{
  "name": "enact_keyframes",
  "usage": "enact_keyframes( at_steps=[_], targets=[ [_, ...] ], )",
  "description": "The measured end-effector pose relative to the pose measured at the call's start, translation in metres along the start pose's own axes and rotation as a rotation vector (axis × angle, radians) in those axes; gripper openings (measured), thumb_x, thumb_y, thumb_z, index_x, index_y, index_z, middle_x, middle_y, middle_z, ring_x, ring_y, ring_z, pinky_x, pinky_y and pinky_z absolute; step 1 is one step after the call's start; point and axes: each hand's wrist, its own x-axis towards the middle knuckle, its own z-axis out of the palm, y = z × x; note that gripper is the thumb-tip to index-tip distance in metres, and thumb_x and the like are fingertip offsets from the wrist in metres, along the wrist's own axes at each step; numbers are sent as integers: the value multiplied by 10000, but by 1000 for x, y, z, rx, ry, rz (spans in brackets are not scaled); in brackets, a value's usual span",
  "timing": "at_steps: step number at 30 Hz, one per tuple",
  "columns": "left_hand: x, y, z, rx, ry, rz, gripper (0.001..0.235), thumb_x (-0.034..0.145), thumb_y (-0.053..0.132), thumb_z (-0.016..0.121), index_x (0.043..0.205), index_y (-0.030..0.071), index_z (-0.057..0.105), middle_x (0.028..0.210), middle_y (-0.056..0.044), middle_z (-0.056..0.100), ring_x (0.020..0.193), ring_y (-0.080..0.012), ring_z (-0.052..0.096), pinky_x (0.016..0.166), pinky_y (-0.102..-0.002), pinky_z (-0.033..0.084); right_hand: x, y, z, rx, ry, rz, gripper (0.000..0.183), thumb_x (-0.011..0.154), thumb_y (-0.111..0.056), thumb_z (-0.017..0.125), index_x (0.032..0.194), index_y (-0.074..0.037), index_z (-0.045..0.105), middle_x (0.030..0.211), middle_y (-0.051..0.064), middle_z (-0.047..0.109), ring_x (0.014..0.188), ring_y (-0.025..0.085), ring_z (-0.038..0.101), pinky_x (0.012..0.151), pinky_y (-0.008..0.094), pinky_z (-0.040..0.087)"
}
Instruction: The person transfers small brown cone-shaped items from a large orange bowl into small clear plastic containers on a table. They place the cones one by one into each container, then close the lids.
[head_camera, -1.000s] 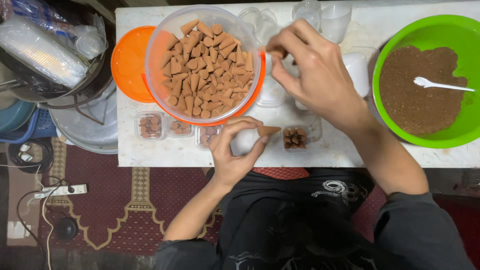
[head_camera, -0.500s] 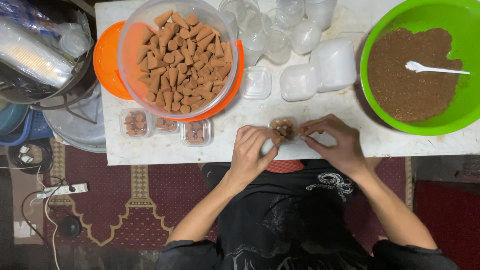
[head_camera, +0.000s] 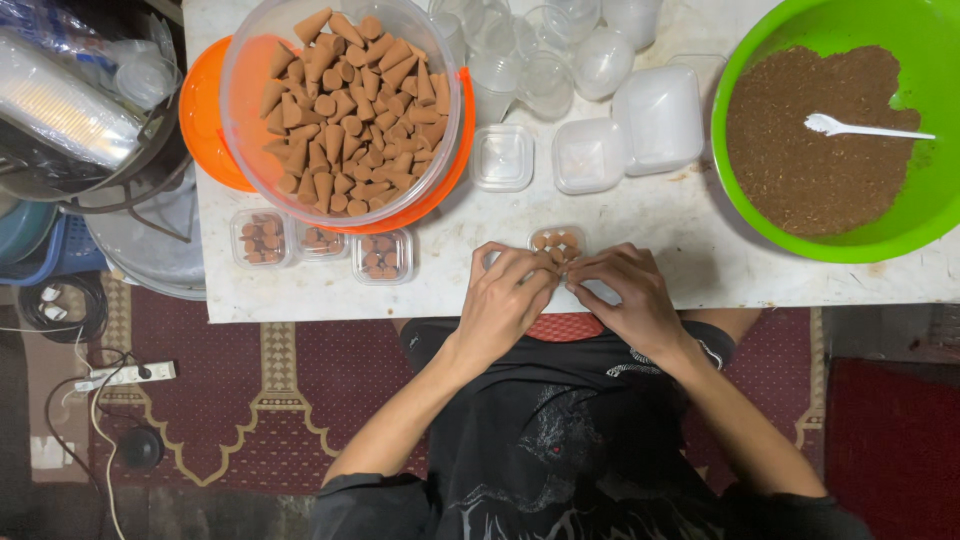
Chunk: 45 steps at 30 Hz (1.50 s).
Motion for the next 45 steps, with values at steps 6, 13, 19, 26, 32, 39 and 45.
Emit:
enact_keyframes(
  at_steps=[6, 13, 19, 26, 32, 39, 45],
  targets=[
    [-3, -1, 1, 74, -29, 49, 66, 878, 35, 696, 835, 79, 673, 920, -65, 676, 944, -255, 641, 967, -511, 405, -2, 1, 1, -43, -7, 7, 182, 843, -47, 788, 955, -178, 731, 957, -44, 746, 935, 174, 685, 846, 305, 438],
    [2, -2, 1, 90, -120, 37, 50, 889, 43, 676, 848, 71, 683, 892, -72, 672, 936, -254, 639, 962, -508, 395, -4, 5, -1, -77, -4, -5, 179, 843, -76, 794, 971, -177, 719, 963, -25, 741, 911, 205, 672, 805, 326, 426],
    [0, -11, 9, 21, -172, 25, 49, 922, 86, 644, 889, 80, 680, 914, -66, 680, 983, -255, 637, 981, -498, 380, -6, 6, 0, -148, -70, -12, 155, 872, -108, 759, 994, -200, 730, 993, -35, 740, 970, 199, 657, 843, 319, 414],
    [-10, -14, 4, -14, -186, -8, 62, 920, 148, 689, 919, 89, 708, 1025, -78, 692, 1080, -266, 621, 990, -492, 380, -6, 7, 1, -163, -45, -31, 133, 868, -135, 768, 986, -195, 747, 1042, -14, 730, 956, 225, 632, 823, 340, 425],
    [-18, -14, 3, -20, -125, -22, 96, 943, 182, 680, 986, 100, 705, 1124, -86, 638, 1137, -305, 584, 974, -484, 408, -5, 6, 2, -155, -45, -49, 138, 875, -119, 759, 997, -183, 753, 1046, -4, 711, 952, 224, 613, 785, 335, 408],
    [-13, -8, -7, -3, -33, -73, 154, 940, 236, 705, 1028, 110, 698, 1134, -81, 615, 1127, -308, 579, 961, -467, 424, -4, 4, -1, -158, -17, -54, 163, 889, -136, 752, 1045, -185, 746, 1112, 37, 669, 1000, 261, 597, 816, 354, 427],
    [-18, -17, 2, -9, -131, -42, 129, 953, 207, 669, 1031, 107, 696, 1130, -85, 620, 1144, -317, 572, 971, -474, 423, -5, 5, 2, -156, -38, -46, 108, 893, -116, 743, 987, -169, 741, 1093, 43, 653, 1001, 249, 594, 826, 355, 426]
  ],
)
